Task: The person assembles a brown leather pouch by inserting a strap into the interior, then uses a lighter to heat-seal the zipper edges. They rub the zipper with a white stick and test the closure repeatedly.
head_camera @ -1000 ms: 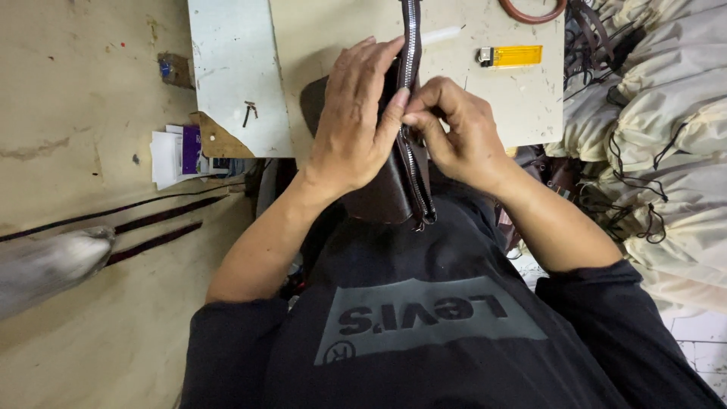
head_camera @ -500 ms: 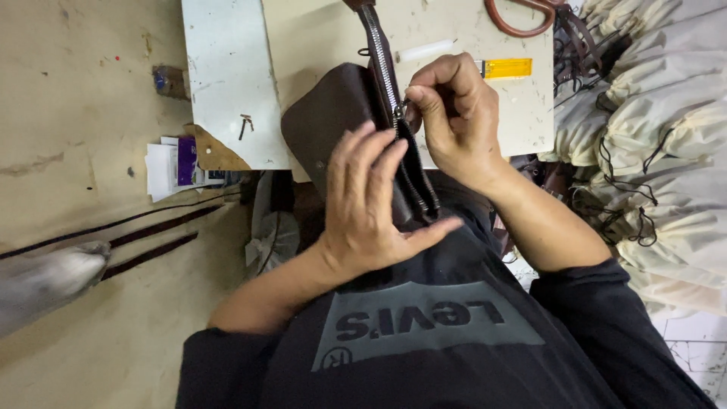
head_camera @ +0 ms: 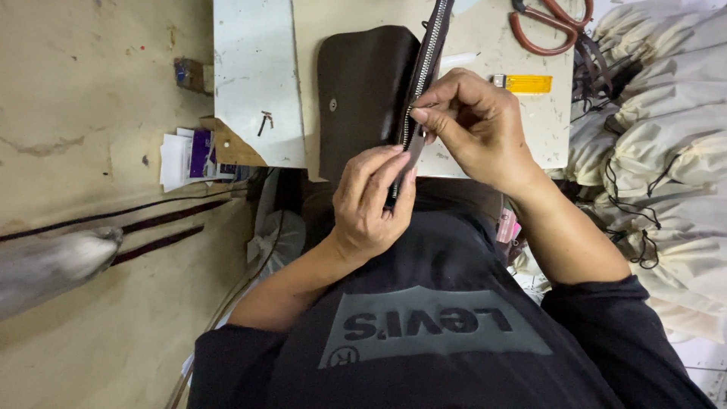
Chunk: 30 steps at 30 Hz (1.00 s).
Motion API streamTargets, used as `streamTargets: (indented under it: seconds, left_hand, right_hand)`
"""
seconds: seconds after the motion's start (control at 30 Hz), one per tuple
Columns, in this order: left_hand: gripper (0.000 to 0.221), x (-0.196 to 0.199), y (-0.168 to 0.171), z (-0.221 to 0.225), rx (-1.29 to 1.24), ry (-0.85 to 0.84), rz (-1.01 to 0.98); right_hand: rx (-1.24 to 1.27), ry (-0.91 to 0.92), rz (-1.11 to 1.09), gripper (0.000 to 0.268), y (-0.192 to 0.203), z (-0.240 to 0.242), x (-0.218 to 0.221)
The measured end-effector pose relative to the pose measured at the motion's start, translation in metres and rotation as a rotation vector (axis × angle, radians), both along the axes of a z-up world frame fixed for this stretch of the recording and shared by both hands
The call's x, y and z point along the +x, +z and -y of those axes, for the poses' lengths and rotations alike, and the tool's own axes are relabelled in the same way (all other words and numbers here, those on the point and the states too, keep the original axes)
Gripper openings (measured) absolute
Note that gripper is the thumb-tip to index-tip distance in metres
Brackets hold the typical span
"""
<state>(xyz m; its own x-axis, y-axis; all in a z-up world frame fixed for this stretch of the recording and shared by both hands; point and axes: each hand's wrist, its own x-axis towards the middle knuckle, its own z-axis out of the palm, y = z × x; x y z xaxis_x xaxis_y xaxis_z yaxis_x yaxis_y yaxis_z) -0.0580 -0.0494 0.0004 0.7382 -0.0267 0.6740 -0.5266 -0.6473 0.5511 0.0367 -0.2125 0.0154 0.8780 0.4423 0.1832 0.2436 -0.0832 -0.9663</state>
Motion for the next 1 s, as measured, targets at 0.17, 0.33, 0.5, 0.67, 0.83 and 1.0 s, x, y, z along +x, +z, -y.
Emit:
streamTargets:
  seconds: [0.17, 0.33, 0.5, 0.67, 0.83, 1.0]
  left_hand:
    - [0.017, 0.0, -0.01, 0.003, 0.039, 0.003, 0.071]
    - [0.008, 0.005, -0.03, 0.016, -0.077, 0.106, 0.217]
    - [0.012, 0.002, -0.033, 0.02, -0.074, 0.104, 0.176]
    - [0.029, 0.007, -0.038, 0.021, -0.067, 0.129, 0.187]
    - [0.053, 0.004, -0.034, 0.017, -0.033, 0.129, 0.19]
    - [0.045, -0.003, -0.053, 0.019, -0.044, 0.085, 0.036]
  right_hand:
    - [-0.163, 0.001, 0.339, 0.009, 0.022, 0.003, 0.006]
    - [-0.185, -0.061, 0.656, 0.007, -0.002, -0.002, -0.011]
    - [-0.06, -0.138, 0.6, 0.005, 0.004, -0.006, -0.02]
    - [0.007, -0.077, 0.594, 0.006, -0.004, -0.01, -0.044]
    - [-0.014, -0.058, 0.544, 0.008, 0.004, -0.005, -0.032]
    - [0.011, -0.095, 0.465, 0.005, -0.008, -0.01, -0.001]
